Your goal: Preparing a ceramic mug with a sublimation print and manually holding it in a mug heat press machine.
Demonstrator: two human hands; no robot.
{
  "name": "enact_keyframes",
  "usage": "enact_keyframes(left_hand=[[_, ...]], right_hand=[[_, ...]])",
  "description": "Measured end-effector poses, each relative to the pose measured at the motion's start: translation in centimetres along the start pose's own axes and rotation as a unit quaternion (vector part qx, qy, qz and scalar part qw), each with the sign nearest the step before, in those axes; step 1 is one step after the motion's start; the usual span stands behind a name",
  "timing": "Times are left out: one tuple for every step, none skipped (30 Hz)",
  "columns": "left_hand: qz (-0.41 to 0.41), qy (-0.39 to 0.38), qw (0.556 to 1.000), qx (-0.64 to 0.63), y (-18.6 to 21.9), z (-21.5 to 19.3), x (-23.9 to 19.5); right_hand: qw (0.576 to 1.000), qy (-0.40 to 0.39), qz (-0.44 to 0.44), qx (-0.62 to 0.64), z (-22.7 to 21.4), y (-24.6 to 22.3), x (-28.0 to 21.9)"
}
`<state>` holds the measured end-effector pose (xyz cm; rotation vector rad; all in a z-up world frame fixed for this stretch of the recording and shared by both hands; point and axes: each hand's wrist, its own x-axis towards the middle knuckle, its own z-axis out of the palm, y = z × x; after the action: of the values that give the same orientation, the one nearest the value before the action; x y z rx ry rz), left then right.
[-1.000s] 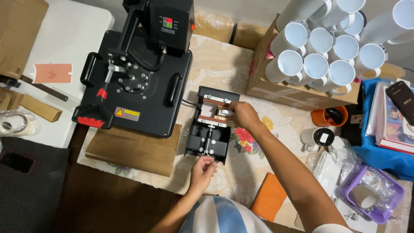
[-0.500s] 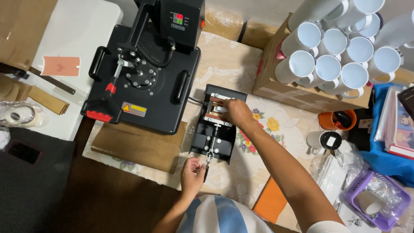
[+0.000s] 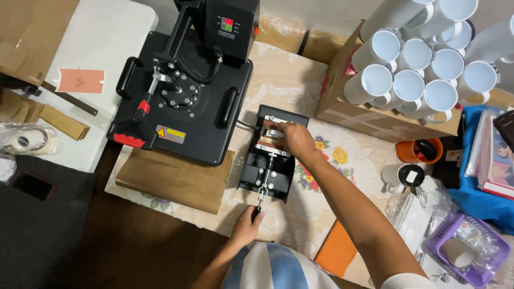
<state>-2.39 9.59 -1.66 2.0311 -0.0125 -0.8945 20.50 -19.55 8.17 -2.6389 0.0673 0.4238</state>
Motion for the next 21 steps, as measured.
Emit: enact_keyframes(left_hand=[[0.000,0.000,1.000,0.000,0.6,-0.3,-0.5],[-0.013,-0.027,0.999,0.020,1.1,-0.6,-0.9],[-0.022,-0.055,0.997,0.041,1.9,-1.0,-1.0],[-0.019,-0.054,0.997,0.041,2.3,-1.2,-1.6],[-0.014,-0.054,0.998,0.030,2.7,-1.4,-2.5],[-0.009,-0.055,0.998,0.018,3.0,-1.5,-3.4],[-0.010,-0.055,0.998,0.019,3.4,-1.6,-4.4],[-0.012,-0.046,0.998,0.038,3.8,-1.7,-5.3],[-0.013,-0.034,0.998,0.057,4.3,-1.8,-6.2],[-0.012,-0.033,0.998,0.058,6.9,-3.0,-7.5],[-0.029,-0.028,0.997,0.062,9.4,-4.2,-8.9],[-0.045,-0.023,0.997,0.067,11.9,-5.4,-10.3],[-0.046,-0.020,0.997,0.066,11.4,-4.9,-10.2],[0.058,0.066,0.995,0.039,11.0,-4.4,-10.0],[0.159,0.150,0.976,0.013,10.4,-3.9,-9.9],[0.158,0.153,0.975,0.014,11.8,-4.1,-9.3],[0.236,0.194,0.952,-0.001,13.2,-4.3,-8.7],[0.312,0.234,0.921,-0.016,14.5,-4.5,-8.1],[0.311,0.235,0.921,-0.014,15.0,-4.1,-6.8],[0.287,0.232,0.929,-0.022,15.5,-3.8,-5.5],[0.264,0.228,0.937,-0.030,16.0,-3.4,-4.0]], right_hand=[[1.000,0.000,0.000,0.000,0.2,0.0,-0.1],[1.000,0.006,0.003,0.009,0.4,0.1,-0.2],[1.000,0.016,0.006,0.016,0.3,0.2,-0.1],[1.000,0.019,0.006,0.015,0.3,0.1,-0.1],[1.000,0.023,-0.010,0.003,0.4,-0.1,-0.3],[0.999,0.028,-0.026,-0.009,0.5,-0.3,-0.5],[0.999,0.028,-0.026,-0.008,0.9,0.0,-0.3],[0.999,0.035,-0.034,-0.008,1.3,0.4,-0.1],[0.998,0.043,-0.044,-0.008,1.6,0.6,0.2],[0.998,0.043,-0.045,-0.008,1.4,0.8,0.2],[0.998,0.049,-0.048,-0.010,1.3,0.8,0.2],[0.997,0.055,-0.050,-0.013,1.3,0.8,0.2],[0.997,0.055,-0.053,-0.012,0.9,0.7,0.1],[0.997,0.053,-0.054,-0.001,0.6,0.6,-0.1],[0.997,0.049,-0.054,0.010,0.4,0.5,-0.2],[0.997,0.048,-0.056,0.011,0.8,1.0,0.1],[0.993,0.073,-0.087,0.019,1.2,1.5,0.3],[0.988,0.098,-0.117,0.027,1.6,2.0,0.6],[0.988,0.099,-0.118,0.028,1.7,2.1,0.5],[0.985,0.114,-0.126,0.039,1.7,2.3,0.4],[0.981,0.131,-0.133,0.050,1.7,2.6,0.3]])
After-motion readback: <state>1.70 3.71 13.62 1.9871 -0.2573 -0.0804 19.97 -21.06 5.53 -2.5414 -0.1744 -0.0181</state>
